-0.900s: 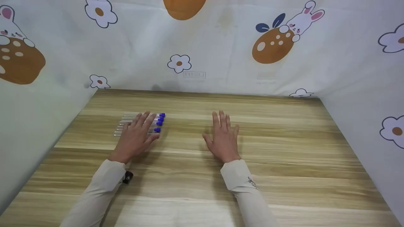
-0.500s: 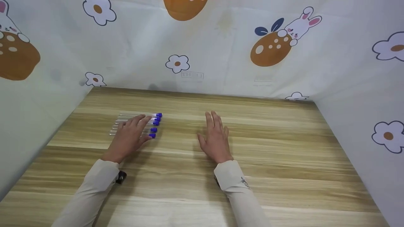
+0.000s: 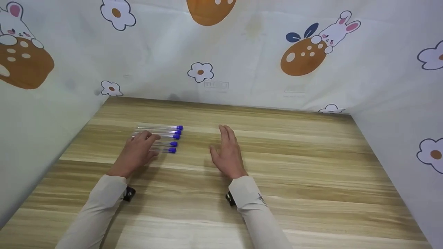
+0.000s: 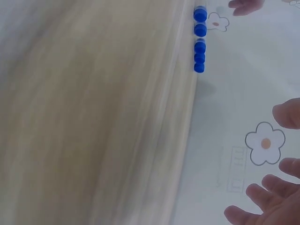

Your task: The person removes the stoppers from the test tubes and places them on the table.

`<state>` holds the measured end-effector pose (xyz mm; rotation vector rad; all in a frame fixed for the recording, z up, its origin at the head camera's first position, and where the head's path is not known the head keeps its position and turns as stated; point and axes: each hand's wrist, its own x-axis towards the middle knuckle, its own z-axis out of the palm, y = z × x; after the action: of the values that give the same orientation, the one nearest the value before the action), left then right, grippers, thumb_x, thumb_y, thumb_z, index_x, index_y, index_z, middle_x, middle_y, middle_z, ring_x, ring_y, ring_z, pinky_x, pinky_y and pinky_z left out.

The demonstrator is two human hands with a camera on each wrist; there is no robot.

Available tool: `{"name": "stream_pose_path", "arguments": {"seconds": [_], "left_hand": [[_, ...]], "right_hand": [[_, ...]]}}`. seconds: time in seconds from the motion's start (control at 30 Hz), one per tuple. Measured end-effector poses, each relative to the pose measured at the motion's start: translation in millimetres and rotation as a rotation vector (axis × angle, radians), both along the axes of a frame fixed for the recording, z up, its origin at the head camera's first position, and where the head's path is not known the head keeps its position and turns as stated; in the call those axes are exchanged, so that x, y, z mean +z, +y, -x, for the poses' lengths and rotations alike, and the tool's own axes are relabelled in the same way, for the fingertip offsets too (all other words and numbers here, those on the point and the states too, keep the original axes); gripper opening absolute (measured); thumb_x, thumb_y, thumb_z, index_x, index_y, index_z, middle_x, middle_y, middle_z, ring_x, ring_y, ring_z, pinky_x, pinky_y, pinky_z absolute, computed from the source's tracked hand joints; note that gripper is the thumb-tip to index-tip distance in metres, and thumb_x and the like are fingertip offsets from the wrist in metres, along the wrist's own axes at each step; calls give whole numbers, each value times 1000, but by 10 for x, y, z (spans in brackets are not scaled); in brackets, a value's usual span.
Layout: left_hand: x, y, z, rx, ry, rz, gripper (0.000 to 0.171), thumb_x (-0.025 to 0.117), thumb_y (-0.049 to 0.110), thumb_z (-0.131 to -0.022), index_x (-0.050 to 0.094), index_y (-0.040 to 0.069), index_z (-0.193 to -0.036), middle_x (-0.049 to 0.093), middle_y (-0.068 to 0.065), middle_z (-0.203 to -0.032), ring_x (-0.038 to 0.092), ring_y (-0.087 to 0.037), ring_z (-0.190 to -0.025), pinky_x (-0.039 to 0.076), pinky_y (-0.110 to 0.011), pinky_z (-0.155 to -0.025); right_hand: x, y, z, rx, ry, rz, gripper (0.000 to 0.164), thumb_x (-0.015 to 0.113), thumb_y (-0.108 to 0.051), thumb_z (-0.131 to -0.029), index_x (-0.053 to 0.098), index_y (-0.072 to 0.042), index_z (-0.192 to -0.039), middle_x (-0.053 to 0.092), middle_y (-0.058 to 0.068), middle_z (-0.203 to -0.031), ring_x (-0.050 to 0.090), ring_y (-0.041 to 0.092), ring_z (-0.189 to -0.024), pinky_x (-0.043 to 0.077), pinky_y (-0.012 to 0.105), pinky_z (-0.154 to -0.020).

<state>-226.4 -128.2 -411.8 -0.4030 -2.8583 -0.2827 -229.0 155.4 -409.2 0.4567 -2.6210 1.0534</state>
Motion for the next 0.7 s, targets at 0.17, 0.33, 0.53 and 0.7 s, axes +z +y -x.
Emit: {"name": "stream_pose_path", "arguments": {"seconds": [0.17, 0.33, 0.53, 0.7], "left_hand": [[-18, -119, 5, 12, -43, -12, 35, 72, 16, -83, 60, 9, -115, 58, -14, -111, 56, -33, -105, 42, -53, -92], [-11, -181, 28, 21, -96, -26, 27, 68, 10, -84, 60, 7, -110, 57, -16, -110, 54, -34, -106, 42, -54, -92], [-35, -207, 52, 11, -112, -23, 20, 65, 6, -84, 61, 5, -103, 58, -16, -104, 55, -36, -102, 42, -56, -89], [-46, -223, 57, 10, -113, 7, 21, 66, 5, -84, 62, 4, -104, 59, -16, -102, 56, -36, -102, 44, -54, -88]], "right_hand": [[-21, -89, 18, 19, 7, 44, 62, 65, -9, -87, 35, 1, -141, 38, 19, -143, 40, 33, -132, 35, 48, -108], [-46, -143, 22, 44, -68, 128, 63, 64, -10, -88, 34, 1, -142, 37, 21, -143, 42, 40, -127, 38, 53, -103], [-83, -181, 34, 37, -210, 205, 66, 65, -17, -89, 32, -3, -144, 35, 19, -146, 40, 39, -131, 38, 56, -103], [-93, -209, 44, 48, -274, 254, 65, 65, -20, -89, 33, -4, -144, 35, 17, -147, 41, 37, -132, 38, 54, -104]]}}
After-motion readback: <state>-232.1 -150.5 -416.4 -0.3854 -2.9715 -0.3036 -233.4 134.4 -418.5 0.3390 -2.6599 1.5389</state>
